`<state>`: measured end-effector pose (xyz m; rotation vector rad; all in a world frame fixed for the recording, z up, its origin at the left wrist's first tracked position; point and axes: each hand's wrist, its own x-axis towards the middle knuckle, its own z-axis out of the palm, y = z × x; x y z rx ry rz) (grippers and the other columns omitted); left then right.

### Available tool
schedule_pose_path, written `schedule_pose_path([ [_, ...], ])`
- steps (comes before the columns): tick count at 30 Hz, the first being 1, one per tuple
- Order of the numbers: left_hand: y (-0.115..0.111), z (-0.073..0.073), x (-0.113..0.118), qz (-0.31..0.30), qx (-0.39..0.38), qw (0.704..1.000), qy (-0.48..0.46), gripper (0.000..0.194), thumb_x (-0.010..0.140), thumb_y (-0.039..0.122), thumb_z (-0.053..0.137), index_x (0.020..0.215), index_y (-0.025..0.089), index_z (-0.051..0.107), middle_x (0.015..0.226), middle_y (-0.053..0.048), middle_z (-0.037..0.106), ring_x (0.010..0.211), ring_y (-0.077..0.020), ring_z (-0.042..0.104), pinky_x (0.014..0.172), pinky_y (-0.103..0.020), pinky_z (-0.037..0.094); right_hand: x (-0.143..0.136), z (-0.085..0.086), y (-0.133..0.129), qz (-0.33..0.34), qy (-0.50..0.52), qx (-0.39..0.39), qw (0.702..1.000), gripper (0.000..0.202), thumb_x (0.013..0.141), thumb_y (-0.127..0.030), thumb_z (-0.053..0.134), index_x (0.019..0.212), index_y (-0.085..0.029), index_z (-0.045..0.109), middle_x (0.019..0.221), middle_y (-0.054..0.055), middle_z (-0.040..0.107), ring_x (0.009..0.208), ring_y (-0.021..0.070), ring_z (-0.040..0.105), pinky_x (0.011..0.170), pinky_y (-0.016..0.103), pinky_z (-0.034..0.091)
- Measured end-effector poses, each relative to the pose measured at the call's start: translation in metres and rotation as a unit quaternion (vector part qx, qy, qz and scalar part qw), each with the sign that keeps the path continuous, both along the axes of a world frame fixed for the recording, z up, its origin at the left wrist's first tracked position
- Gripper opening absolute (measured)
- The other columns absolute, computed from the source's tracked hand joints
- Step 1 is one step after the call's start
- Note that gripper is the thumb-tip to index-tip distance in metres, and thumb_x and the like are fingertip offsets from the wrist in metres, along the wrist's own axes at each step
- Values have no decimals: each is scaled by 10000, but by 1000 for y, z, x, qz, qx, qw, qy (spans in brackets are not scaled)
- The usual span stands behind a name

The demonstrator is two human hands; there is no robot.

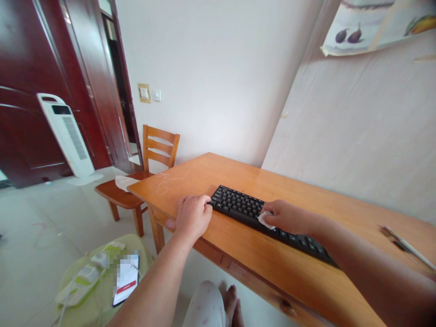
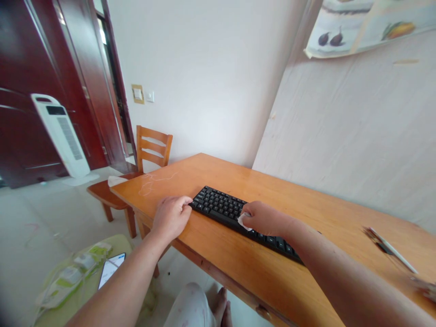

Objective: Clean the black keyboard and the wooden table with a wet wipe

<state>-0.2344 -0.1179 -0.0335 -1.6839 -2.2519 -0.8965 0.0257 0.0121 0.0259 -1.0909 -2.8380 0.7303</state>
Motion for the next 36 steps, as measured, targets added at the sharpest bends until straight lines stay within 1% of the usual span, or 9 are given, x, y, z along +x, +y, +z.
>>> schedule_pose_path([
  [4, 0, 2, 2, 6, -6, 1000, -9, 278, 865, 177, 491, 1024, 255, 705, 1030, -38, 750, 1028, -231, 634, 970, -381, 378, 15, 5, 1, -13, 7, -15, 1000, 146, 782, -267, 573, 762, -180, 688, 733, 34, 711, 698, 184, 628, 626, 269, 445],
  [8, 1, 1, 2, 12, -4, 1000, -16, 271, 858, 161, 497, 1031, 250, 686, 1026, -33, 753, 1033, -222, 642, 964, -368, 388, 8, 4, 7, -46, 93, -12, 995, 207, 820, -328, 556, 860, -170, 684, 775, 20, 688, 732, 173, 610, 636, 261, 438],
  [15, -1, -3, 1, 33, 39, 998, -41, 248, 857, 153, 505, 1046, 233, 645, 1025, -38, 746, 1026, -216, 644, 986, -370, 382, -62, -7, 32, -33, 162, 59, 985, 199, 847, -277, 543, 923, -154, 680, 836, 32, 704, 771, 160, 622, 672, 250, 448],
  [19, -2, -1, 4, 31, 26, 998, -52, 235, 867, 272, 575, 1093, 242, 630, 1075, -60, 726, 1094, -244, 615, 1047, -412, 344, -112, -3, 52, -21, 141, 113, 983, 190, 859, -236, 548, 974, -154, 675, 904, 43, 716, 815, 155, 630, 695, 239, 452],
  [25, 5, -8, 3, 11, -8, 999, -39, 656, 690, 625, 740, 1196, 235, 589, 1295, -143, 627, 1323, -376, 435, 1142, -649, 133, -167, -1, 69, -11, 78, 144, 986, 241, 835, -196, 567, 1037, -142, 688, 951, 68, 731, 836, 170, 636, 692, 243, 449],
  [28, 8, -14, 3, 21, -19, 999, -24, 693, 675, 682, 718, 1163, 202, 610, 1462, -188, 489, 1444, -423, 255, 1122, -717, 86, -181, 2, 70, 11, 32, 152, 988, 235, 809, -177, 579, 997, -117, 708, 965, 104, 734, 847, 194, 645, 680, 254, 450],
  [31, 8, -15, 4, 37, -36, 998, -25, 729, 659, 705, 712, 1163, 187, 612, 1546, -209, 375, 1488, -439, 123, 1109, -748, 64, -190, 8, 68, 66, -12, 144, 987, 197, 789, -187, 608, 942, -145, 724, 942, 72, 743, 843, 186, 653, 674, 239, 452],
  [34, 8, -12, 7, 50, -43, 997, -43, 852, 626, 705, 729, 1282, 192, 549, 1589, -209, 295, 1505, -432, 45, 1123, -737, 55, -197, 14, 66, 115, -47, 132, 983, 183, 786, -198, 616, 928, -176, 730, 881, 24, 748, 796, 163, 657, 651, 219, 450],
  [36, 8, -10, 8, 59, -43, 996, -58, 973, 610, 702, 737, 1393, 195, 459, 1611, -205, 241, 1510, -423, 13, 1133, -726, 48, -201, 16, 64, 121, -61, 145, 980, 194, 779, -181, 608, 927, -158, 731, 897, 48, 748, 805, 178, 655, 654, 234, 449],
])
